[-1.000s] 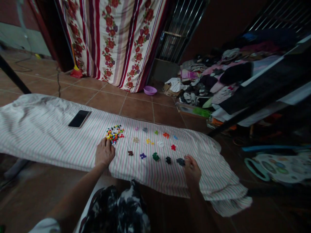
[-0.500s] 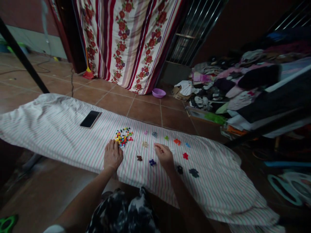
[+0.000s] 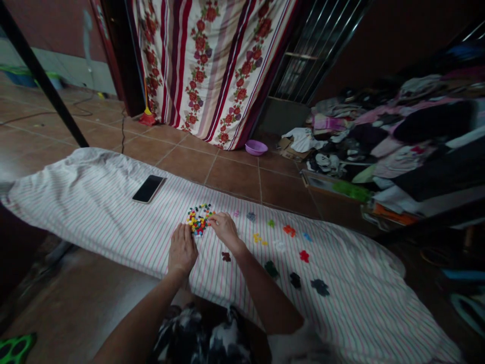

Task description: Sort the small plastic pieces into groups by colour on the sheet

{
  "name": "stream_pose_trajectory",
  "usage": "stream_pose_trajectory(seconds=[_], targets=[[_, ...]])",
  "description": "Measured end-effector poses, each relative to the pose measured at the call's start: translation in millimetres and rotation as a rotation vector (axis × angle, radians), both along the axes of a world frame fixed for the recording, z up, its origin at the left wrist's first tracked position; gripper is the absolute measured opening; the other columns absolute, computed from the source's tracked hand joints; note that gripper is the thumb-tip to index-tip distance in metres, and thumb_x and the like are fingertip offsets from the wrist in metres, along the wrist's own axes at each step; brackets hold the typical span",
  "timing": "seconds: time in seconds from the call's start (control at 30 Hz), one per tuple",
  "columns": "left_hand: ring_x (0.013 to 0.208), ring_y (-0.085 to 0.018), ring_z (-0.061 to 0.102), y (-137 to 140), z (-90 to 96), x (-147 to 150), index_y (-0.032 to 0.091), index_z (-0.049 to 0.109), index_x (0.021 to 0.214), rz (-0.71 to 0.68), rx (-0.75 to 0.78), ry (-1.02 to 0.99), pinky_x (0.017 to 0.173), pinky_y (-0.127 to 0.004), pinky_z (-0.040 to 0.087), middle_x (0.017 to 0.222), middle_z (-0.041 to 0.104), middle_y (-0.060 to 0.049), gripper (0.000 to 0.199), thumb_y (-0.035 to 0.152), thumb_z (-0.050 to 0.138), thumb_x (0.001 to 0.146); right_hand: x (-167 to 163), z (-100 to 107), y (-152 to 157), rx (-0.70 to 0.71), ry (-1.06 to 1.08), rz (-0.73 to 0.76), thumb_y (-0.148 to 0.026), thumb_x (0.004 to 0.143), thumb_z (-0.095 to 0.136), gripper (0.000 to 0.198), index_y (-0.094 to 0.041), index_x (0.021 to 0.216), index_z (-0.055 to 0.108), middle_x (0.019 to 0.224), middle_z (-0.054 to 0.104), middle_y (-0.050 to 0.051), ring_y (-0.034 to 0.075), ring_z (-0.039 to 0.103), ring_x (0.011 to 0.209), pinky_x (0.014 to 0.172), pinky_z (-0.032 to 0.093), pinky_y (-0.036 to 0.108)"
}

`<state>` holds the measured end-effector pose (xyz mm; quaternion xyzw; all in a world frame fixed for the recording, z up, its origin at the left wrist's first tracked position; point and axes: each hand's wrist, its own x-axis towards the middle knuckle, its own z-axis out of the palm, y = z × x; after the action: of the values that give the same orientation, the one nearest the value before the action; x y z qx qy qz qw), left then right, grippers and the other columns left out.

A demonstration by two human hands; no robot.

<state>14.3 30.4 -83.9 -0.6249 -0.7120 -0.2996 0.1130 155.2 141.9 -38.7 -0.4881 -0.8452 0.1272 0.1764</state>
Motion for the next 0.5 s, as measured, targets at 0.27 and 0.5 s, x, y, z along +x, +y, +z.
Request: stream_pose_trajectory(seconds=[0.27, 0.5], targets=[[0.133, -0.034, 0.041, -3.0, 9.4, 4.0, 0.001, 0.051, 0.125, 0.082, -0.125, 0.003, 0.110, -0.056, 0.030, 0.131, 0.055, -0.024, 0.046, 0.019, 0.040, 0.084, -16.9, 8.5, 3.7, -0.004, -0.156, 0.017, -0.022, 0.091, 0.053, 0.020, -0.026, 0.097, 0.071, 0.097, 0.067, 0.004, 0.019, 0.052, 0.098, 0.084, 0.036, 0.027], [0.134, -0.036, 0.040, -2.3, 7.3, 3.9, 0.001, 0.051, 0.128, 0.081, -0.149, -0.012, 0.109, -0.058, 0.030, 0.134, 0.053, -0.025, 0.050, 0.021, 0.039, 0.084, -25.3, 3.8, 8.6, 0.059, -0.188, 0.145, -0.017, 0.089, 0.055, 0.017, -0.023, 0.092, 0.071, 0.097, 0.068, 0.006, 0.022, 0.052, 0.097, 0.083, 0.038, 0.030]])
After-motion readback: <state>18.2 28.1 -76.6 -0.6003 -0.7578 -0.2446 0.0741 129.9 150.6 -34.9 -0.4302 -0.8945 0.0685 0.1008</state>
